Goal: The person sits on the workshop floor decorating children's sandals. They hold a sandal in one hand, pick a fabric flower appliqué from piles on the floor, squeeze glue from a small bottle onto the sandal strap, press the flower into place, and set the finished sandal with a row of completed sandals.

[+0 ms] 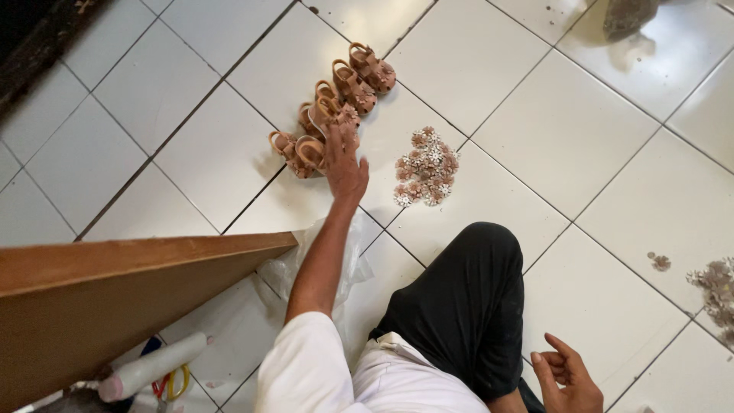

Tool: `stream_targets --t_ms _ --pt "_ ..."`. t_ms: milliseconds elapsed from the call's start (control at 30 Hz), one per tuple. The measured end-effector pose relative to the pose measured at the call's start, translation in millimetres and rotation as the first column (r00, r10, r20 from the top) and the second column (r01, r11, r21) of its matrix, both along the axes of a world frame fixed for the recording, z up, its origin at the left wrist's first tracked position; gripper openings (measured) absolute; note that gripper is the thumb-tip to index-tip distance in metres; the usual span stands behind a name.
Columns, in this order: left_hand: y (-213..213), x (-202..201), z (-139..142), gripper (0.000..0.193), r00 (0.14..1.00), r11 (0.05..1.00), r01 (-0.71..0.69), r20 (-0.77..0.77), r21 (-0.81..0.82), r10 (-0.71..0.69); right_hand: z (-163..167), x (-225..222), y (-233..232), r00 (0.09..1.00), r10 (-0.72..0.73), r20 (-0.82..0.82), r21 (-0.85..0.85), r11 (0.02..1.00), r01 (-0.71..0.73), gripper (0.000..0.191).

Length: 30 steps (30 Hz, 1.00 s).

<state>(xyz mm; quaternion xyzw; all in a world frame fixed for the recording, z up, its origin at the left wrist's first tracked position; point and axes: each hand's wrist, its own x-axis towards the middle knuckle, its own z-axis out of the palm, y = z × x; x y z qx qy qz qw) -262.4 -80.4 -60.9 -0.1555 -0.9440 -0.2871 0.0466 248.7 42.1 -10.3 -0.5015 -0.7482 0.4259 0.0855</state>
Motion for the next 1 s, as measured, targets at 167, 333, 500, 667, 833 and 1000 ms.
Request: stream_targets --t_ms 167,333,500,667,833,1000 --pt "-5 3 -5 0.084 0.979 0.963 0.188 0.120 -0.195 -0.167 19 -5 -12 0.998 -0.010 0.061 0.002 1.000 0.009 0.046" --pt "0 47 -15 0.086 0.943 0.943 0.281 -0.133 -0.176 -0.306 15 2 -19 0.991 -0.048 0.129 -0.029 0.998 0.052 0.042" --pt "24 114 -30 0.122 0.949 0.945 0.313 0.079 -0.096 -0.307 -12 25 -28 0.999 -0.054 -0.001 -0.054 0.997 0.053 0.044" --pt "63 118 -33 0.127 0.941 0.929 0.337 0.050 -0.150 -0.334 -14 34 -32 0.985 -0.113 0.132 -0.107 0.986 0.127 0.045" --pt "107 110 -40 0.110 0.919 0.889 0.389 0.042 -0.242 -0.391 4 36 -30 0.974 -0.180 0.139 -0.081 0.978 0.192 0.039" --pt "108 132 -36 0.106 0.905 0.910 0.413 -0.101 -0.030 -0.414 -6 61 -20 0.932 -0.333 0.145 0.065 0.943 0.327 0.021"
